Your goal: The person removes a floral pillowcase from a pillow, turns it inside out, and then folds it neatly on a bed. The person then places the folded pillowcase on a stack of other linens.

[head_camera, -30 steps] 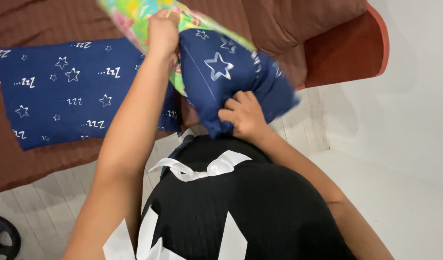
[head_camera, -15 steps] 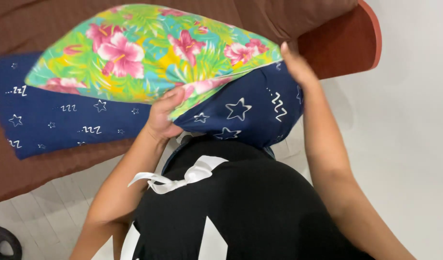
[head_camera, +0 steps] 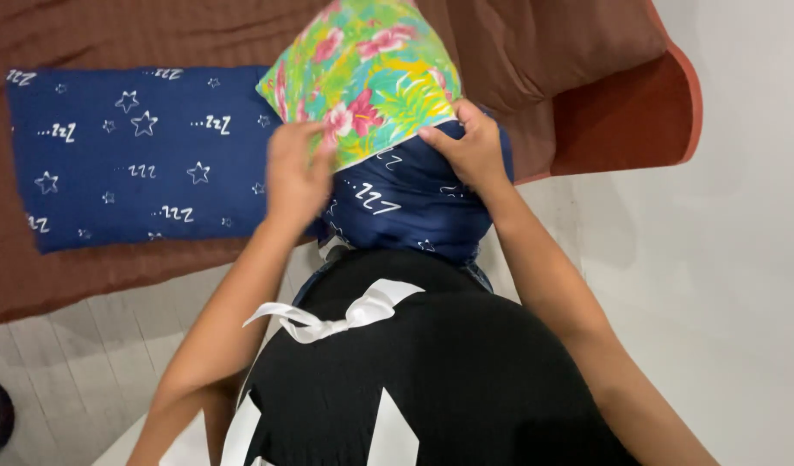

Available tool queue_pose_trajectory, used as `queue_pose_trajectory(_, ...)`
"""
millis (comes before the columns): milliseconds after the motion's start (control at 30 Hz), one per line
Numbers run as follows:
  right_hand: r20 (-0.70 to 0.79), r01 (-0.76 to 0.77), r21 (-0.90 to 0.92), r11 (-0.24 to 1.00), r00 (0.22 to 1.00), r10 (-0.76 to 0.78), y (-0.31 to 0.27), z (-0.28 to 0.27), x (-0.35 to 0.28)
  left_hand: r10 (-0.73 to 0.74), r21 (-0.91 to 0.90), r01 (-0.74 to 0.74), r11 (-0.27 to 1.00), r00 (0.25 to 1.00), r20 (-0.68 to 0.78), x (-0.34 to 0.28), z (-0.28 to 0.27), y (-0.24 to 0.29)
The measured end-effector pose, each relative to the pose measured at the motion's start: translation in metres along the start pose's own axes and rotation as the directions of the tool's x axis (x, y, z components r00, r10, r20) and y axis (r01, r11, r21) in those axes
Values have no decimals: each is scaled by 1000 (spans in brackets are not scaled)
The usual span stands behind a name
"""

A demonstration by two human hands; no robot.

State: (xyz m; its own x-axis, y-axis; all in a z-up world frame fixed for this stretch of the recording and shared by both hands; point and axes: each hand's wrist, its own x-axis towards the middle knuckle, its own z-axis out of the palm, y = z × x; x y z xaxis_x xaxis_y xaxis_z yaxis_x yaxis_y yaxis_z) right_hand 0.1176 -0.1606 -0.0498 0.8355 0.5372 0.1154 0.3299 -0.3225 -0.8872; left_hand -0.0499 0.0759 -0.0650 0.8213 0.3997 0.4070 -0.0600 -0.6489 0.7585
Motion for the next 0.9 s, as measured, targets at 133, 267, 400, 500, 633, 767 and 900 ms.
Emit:
queue_pose_trajectory(133,47,9,9,1000,999,-9,-31,-6,-7,318,32,-321,947,945,70,34,7,67)
queue_pose_trajectory(267,-2,187,-269,945,981,-195,-70,-4,-20,104,55,-106,993,994,33,49,26,17)
queue_pose_trajectory(400,6,387,-266,883,916,-400,-110,4,-34,-136,152,148,977,987,-83,92,23,-20)
queue_pose_trajectory(500,93,439,-407,801,892,-442,-104,8,-46,-96,238,125,963,987,-127,100,37,-35)
queue_pose_trajectory(633,96,519,-360,775,847,-523,-108,10,-50,136,-74,-129,989,985,106,108,23,21)
queue_pose_trajectory(767,144,570,-397,719,813,-565,-114,14,-57,431,-33,-449,893,833,348,108,9,73)
queue_pose_trajectory(900,165,611,-345,713,787,-595,-109,15,-60,516,171,-633,755,735,440,120,37,53)
